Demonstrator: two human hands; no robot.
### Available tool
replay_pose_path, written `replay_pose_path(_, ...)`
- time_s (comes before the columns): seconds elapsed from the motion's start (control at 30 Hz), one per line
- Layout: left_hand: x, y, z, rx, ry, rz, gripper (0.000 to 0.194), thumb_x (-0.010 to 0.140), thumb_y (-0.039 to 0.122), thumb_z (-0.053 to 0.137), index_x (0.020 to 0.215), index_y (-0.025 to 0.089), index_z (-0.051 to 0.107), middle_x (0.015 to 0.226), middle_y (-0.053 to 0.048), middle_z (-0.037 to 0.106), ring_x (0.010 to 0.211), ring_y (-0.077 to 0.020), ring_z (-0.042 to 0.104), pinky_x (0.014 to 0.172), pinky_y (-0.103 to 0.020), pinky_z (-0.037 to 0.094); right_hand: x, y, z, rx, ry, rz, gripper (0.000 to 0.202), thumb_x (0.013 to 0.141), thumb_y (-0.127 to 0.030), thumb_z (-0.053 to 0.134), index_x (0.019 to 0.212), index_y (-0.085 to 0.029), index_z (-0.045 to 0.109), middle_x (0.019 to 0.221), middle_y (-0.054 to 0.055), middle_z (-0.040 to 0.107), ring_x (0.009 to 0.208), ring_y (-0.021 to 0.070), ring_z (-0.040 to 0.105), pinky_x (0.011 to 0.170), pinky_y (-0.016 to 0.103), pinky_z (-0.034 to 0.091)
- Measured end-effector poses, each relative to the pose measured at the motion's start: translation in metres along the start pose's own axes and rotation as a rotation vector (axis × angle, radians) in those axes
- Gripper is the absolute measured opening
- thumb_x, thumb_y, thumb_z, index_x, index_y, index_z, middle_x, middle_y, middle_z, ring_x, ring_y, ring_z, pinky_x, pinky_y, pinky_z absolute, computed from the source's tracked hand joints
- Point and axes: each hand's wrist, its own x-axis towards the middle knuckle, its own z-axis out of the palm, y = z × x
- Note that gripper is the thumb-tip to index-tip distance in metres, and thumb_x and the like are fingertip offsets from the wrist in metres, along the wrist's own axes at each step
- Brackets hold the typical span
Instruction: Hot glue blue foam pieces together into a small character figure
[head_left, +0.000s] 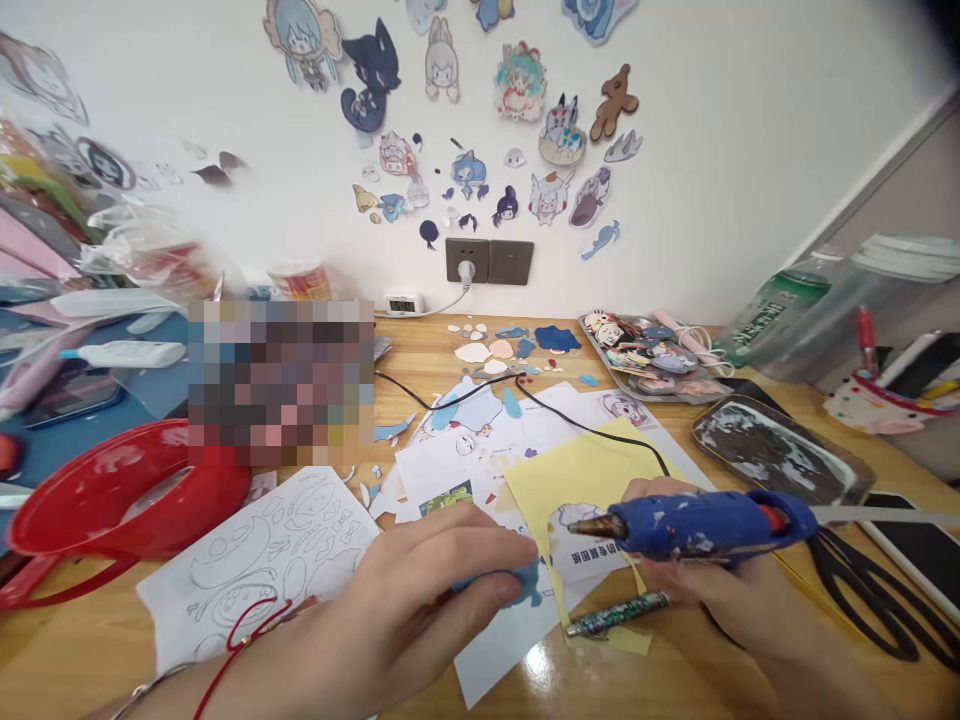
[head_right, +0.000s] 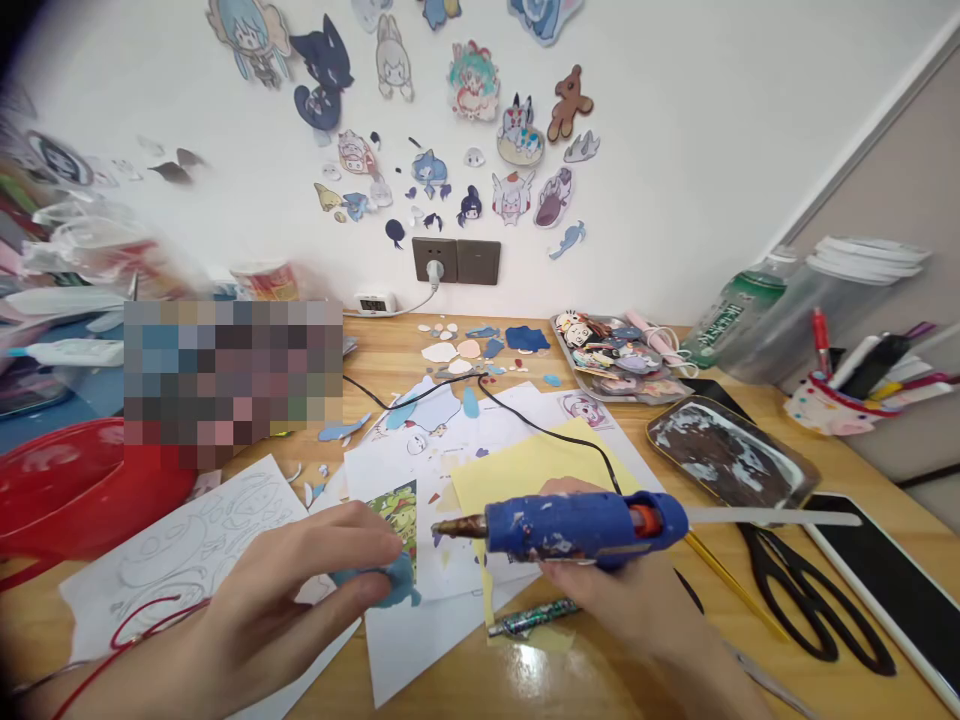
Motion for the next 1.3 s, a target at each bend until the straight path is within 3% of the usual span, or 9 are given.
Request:
replay_pose_path(0.1,0.002,0.001,-0.005,-0.005,-0.056,0.047,0.049,0.079,-0.005,0.046,0.121,0.02,0.042,0.09,-0.004,0.056,0.078,-0.0106,0.053,0.067,-0.021,0.046,0.004,-0.009,0.003,0.041,-0.151,-0.08,0.012,0.079,-0.032,0.057,0.075,-0.02,0.057,0.07,0.002,0.052,0.061,0.0154,0.051,0.053,0.027,0.041)
replay_pose_path(0.23,0.001,0.003,-0.006,0.019,-0.099,0.051,0.049,0.079,-0.006,0.043,0.121,0.02,0.041,0.091,-0.004,0.054,0.078,-0.0106,0.052,0.066,-0.02,0.046,0.005,-0.015,0.006,0.073,-0.173,-0.086,0.011,0.079,-0.031,0.058,0.076,-0.021,0.057,0.071,0.001,0.054,0.064,0.0153,0.051,0.056,0.026,0.042)
replay_pose_path(0.37,-0.001,0.003,-0.004,0.058,-0.026,-0.007,0.045,0.079,-0.002,0.05,0.118,0.019,0.042,0.088,-0.003,0.058,0.076,-0.0107,0.053,0.065,-0.02,0.044,0.003,-0.013,0.006,0.075,-0.178,-0.097,0.013,0.081,-0.034,0.056,0.078,-0.021,0.057,0.072,0.001,0.054,0.066,0.0158,0.051,0.057,0.027,0.041)
replay_pose_path(0.6,0.004,0.004,-0.009,0.09,-0.088,0.042,0.049,0.08,-0.005,0.042,0.121,0.023,0.04,0.09,-0.004,0.055,0.075,-0.0105,0.052,0.063,-0.02,0.045,0.003,-0.02,0.006,-0.013,-0.115,-0.047,0.009,0.078,-0.028,0.057,0.075,-0.019,0.056,0.07,0.002,0.055,0.062,0.0162,0.051,0.055,0.028,0.041)
replay_pose_path(0.87,-0.002,0.001,-0.011,0.214,-0.117,0.092,0.039,0.084,0.003,0.039,0.115,0.025,0.046,0.093,-0.006,0.057,0.076,-0.0123,0.057,0.064,-0.02,0.048,0.001,-0.017,0.009,-0.069,-0.153,-0.067,0.004,0.074,-0.02,0.057,0.073,-0.021,0.054,0.07,0.002,0.058,0.062,0.0175,0.055,0.054,0.028,0.042)
replay_pose_path(1.07,-0.006,-0.002,-0.011,0.259,-0.173,0.109,0.049,0.077,-0.005,0.041,0.117,0.022,0.044,0.097,-0.008,0.054,0.079,-0.014,0.055,0.065,-0.023,0.048,0.001,-0.021,0.01,-0.101,-0.116,-0.09,0.007,0.07,-0.018,0.057,0.067,-0.023,0.053,0.065,0.0,0.058,0.057,0.017,0.054,0.051,0.028,0.04)
replay_pose_path(1.3,-0.007,-0.003,-0.01,0.32,-0.125,0.137,0.038,0.084,0.004,0.04,0.116,0.023,0.046,0.097,-0.008,0.06,0.08,-0.014,0.06,0.067,-0.022,0.05,-0.001,-0.026,0.014,-0.13,-0.065,-0.097,0.01,0.07,-0.018,0.055,0.061,-0.021,0.053,0.06,0.001,0.057,0.054,0.0164,0.053,0.049,0.029,0.039)
